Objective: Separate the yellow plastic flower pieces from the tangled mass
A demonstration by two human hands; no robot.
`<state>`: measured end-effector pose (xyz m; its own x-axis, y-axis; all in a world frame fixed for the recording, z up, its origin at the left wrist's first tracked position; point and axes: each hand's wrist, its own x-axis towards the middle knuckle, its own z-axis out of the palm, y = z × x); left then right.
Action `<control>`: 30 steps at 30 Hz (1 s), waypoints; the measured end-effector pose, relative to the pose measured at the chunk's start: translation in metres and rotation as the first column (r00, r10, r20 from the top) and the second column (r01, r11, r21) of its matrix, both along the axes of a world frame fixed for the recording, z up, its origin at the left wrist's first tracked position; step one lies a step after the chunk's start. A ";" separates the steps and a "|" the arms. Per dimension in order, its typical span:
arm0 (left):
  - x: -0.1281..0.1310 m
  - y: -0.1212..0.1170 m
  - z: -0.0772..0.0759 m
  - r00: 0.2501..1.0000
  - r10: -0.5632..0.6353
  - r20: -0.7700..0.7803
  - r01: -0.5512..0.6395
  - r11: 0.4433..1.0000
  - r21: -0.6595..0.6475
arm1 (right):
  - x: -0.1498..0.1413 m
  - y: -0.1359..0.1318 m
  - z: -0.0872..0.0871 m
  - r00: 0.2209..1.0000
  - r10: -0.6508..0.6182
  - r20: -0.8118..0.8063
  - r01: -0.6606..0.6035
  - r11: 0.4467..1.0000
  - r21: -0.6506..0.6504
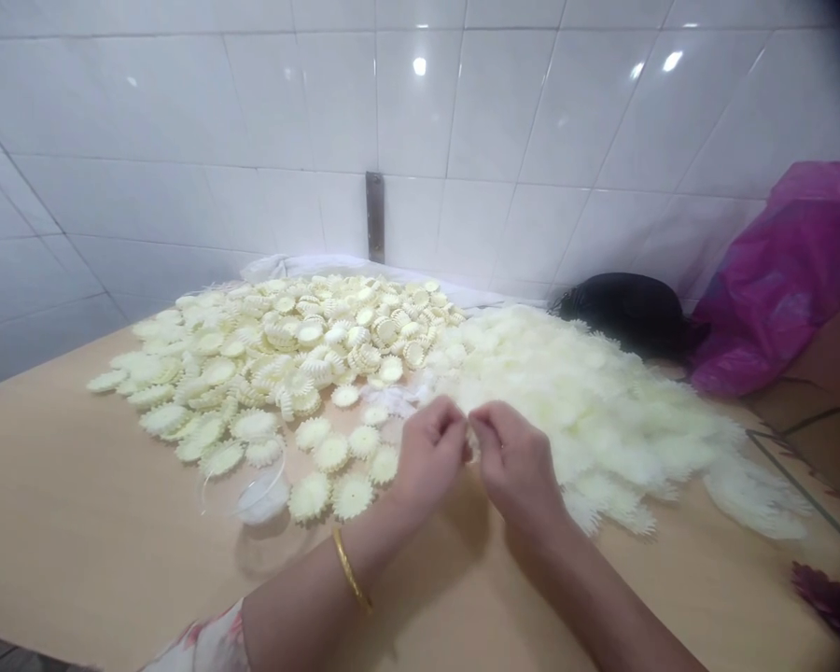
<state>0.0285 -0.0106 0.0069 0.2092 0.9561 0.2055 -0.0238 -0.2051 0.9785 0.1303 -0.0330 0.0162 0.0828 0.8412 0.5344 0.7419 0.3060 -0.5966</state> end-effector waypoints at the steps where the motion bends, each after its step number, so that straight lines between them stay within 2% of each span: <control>1: 0.000 0.000 0.002 0.999 0.021 0.024 -0.020 0.999 -0.041 | -0.001 0.001 -0.001 1.000 -0.002 0.007 0.002 1.000 0.024; 3: 0.000 0.001 0.005 0.997 0.011 0.077 -0.005 0.997 -0.077 | -0.002 0.002 -0.002 1.000 -0.016 -0.001 0.016 1.000 0.023; 6: -0.001 0.002 0.006 0.986 -0.037 0.160 0.054 0.993 -0.103 | 0.000 0.005 -0.003 0.992 -0.074 -0.107 0.068 0.996 -0.055; 9: -0.003 0.004 0.006 0.975 0.010 0.223 0.046 0.969 -0.244 | 0.000 0.006 -0.001 0.953 -0.136 -0.270 0.117 0.990 -0.085; 12: -0.004 0.006 0.005 0.955 -0.074 0.286 0.168 0.932 -0.320 | 0.000 0.005 0.000 0.908 -0.151 -0.391 0.119 0.987 -0.104; 14: -0.005 0.007 0.004 0.949 -0.108 0.298 0.203 0.929 -0.309 | 0.001 0.004 0.000 0.898 -0.131 -0.420 0.091 0.989 -0.113; 18: -0.005 0.011 0.001 0.974 -0.026 0.227 0.086 0.962 -0.260 | 0.012 0.006 0.001 0.895 -0.051 -0.444 -0.025 0.986 -0.164; 21: -0.007 0.013 0.000 0.990 -0.052 0.132 0.076 0.980 -0.185 | 0.018 0.007 0.003 0.886 0.053 -0.461 -0.157 0.970 -0.188; 24: -0.007 0.012 0.000 0.994 -0.074 0.082 0.085 0.988 -0.127 | 0.017 0.005 0.004 0.903 0.166 -0.396 -0.248 0.954 -0.166; 26: -0.006 0.011 0.000 0.995 -0.041 0.091 0.052 0.991 -0.126 | 0.014 0.004 0.004 0.923 0.144 -0.357 -0.203 0.970 -0.133; 28: -0.005 0.010 0.000 0.992 0.003 0.123 0.019 0.983 -0.182 | 0.012 0.004 0.004 0.924 0.053 -0.379 -0.099 0.990 -0.103; 30: -0.005 0.010 0.000 0.984 -0.039 0.175 0.085 0.962 -0.259 | 0.011 0.004 0.002 0.897 -0.021 -0.442 -0.026 0.995 -0.100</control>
